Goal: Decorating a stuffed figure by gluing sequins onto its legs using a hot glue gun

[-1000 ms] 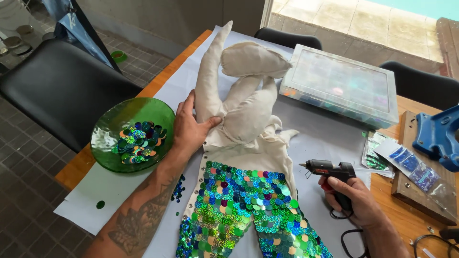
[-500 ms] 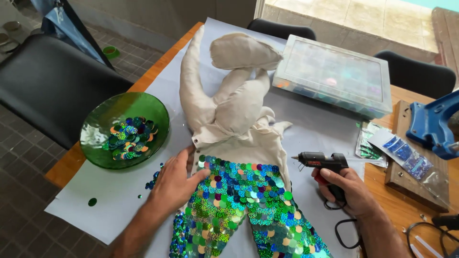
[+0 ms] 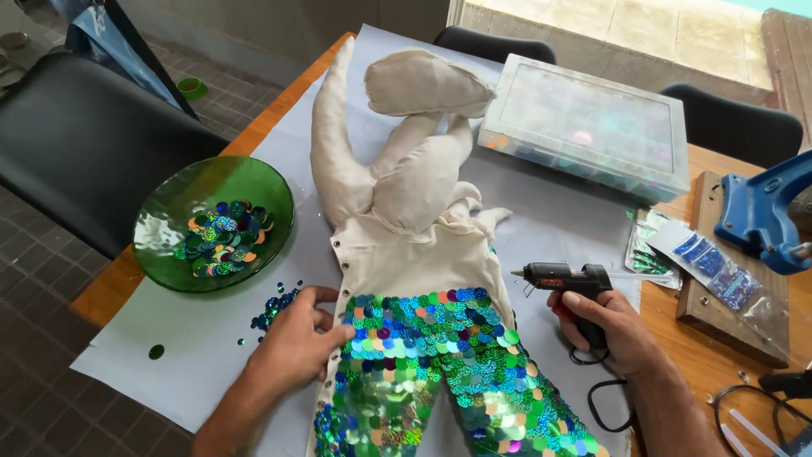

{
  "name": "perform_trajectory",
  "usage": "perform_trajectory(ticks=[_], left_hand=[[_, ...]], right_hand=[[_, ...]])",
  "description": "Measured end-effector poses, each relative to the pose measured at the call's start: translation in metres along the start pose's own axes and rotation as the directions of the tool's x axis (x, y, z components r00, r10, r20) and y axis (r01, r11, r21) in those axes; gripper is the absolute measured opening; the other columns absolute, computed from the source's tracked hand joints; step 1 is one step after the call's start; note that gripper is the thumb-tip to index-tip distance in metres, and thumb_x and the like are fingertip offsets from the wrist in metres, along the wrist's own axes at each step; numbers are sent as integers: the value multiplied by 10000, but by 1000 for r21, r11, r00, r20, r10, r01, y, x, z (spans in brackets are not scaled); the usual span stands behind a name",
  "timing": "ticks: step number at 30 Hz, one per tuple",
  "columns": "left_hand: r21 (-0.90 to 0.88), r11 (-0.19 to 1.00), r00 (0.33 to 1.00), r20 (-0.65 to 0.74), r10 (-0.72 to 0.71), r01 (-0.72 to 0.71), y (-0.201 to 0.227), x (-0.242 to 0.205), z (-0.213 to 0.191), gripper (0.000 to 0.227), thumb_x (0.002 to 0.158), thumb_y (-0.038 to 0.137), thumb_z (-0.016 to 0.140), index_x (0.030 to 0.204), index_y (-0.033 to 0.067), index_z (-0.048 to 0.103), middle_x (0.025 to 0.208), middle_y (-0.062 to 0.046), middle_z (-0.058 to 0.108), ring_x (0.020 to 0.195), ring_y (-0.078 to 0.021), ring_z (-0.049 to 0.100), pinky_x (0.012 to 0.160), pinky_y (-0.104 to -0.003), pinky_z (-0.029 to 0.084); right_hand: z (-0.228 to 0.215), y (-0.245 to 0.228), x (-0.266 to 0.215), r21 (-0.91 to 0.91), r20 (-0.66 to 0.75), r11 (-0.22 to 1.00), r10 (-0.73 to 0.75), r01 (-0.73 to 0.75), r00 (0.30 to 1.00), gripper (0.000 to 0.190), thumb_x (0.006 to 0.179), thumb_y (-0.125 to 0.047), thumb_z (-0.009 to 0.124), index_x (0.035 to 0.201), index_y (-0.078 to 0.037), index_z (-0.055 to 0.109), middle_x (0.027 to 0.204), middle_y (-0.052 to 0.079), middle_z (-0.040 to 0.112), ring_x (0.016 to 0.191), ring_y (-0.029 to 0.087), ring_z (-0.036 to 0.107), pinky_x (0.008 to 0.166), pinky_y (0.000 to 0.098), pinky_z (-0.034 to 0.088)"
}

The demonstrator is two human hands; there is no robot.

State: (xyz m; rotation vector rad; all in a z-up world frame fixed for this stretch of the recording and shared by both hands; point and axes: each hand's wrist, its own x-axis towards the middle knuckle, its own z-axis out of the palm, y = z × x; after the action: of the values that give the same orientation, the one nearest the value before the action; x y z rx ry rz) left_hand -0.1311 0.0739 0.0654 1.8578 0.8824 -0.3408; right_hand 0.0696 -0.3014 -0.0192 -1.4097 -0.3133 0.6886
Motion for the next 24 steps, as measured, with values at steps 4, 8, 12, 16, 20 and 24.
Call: perform_trajectory(ticks=[4, 8, 12, 16, 20, 24], left_hand=[[95, 993, 996, 36, -78, 75, 16, -20, -6, 602, 926, 226, 730, 1464, 210, 462, 1012, -36, 810, 810, -190, 748, 726, -359, 620], [88, 995, 996, -64, 58, -52, 5, -4, -8, 600, 826, 401, 767, 1357, 194, 580, 1192, -31, 788, 1054, -156, 753, 920, -329, 577], [-271, 963, 1000, -24, -2, -5, 22, 13, -8, 775, 831, 361, 702, 1535, 189, 429, 1434, -95, 677, 1280, -283, 670, 1121, -483, 453], [-767, 627, 980, -17, 196, -139, 1, 74, 8, 541, 819, 56, 733, 1327, -40, 572, 1104, -247, 743, 932, -299, 712, 871, -401, 589], [-607, 720, 940, -259, 221, -337, 4, 81, 8, 569, 682, -55, 848, 1201, 29, 629, 971, -142, 760, 838, -232, 717, 761, -346, 609], [-257, 730, 725, -527, 444, -634, 2, 85, 6, 532, 705, 13, 894, 1124, 80, 574, 950, -115, 791, 792, -154, 752, 751, -244, 631]], right_hand=[[0, 1, 0, -27, 5, 1000, -8, 8, 1000, 330, 955, -282, 635, 1008, 35, 707, 460, 98, 492, 363, 153, 393, 394, 271, 270], [4, -1, -1, 3, -14, 1000, 0, 0, 1000, 323, 958, -268, 642, 997, 48, 698, 462, 98, 482, 363, 154, 379, 389, 263, 261], [3, 0, -1, -24, -30, 1000, -11, 10, 1000, 336, 947, -288, 641, 1004, 38, 700, 451, 109, 483, 358, 153, 373, 387, 266, 249], [0, 4, 0, 17, -49, 1000, 6, -5, 999, 325, 955, -273, 635, 991, 45, 694, 454, 115, 455, 358, 166, 343, 374, 279, 220], [-3, 5, 0, 13, -24, 1000, 7, -6, 1000, 344, 941, -254, 654, 1023, 74, 713, 478, 110, 486, 387, 172, 387, 405, 280, 260], [0, 1, -1, 0, 26, 999, -42, 42, 999, 342, 944, -251, 660, 1016, 80, 713, 478, 92, 500, 386, 172, 419, 423, 290, 314]])
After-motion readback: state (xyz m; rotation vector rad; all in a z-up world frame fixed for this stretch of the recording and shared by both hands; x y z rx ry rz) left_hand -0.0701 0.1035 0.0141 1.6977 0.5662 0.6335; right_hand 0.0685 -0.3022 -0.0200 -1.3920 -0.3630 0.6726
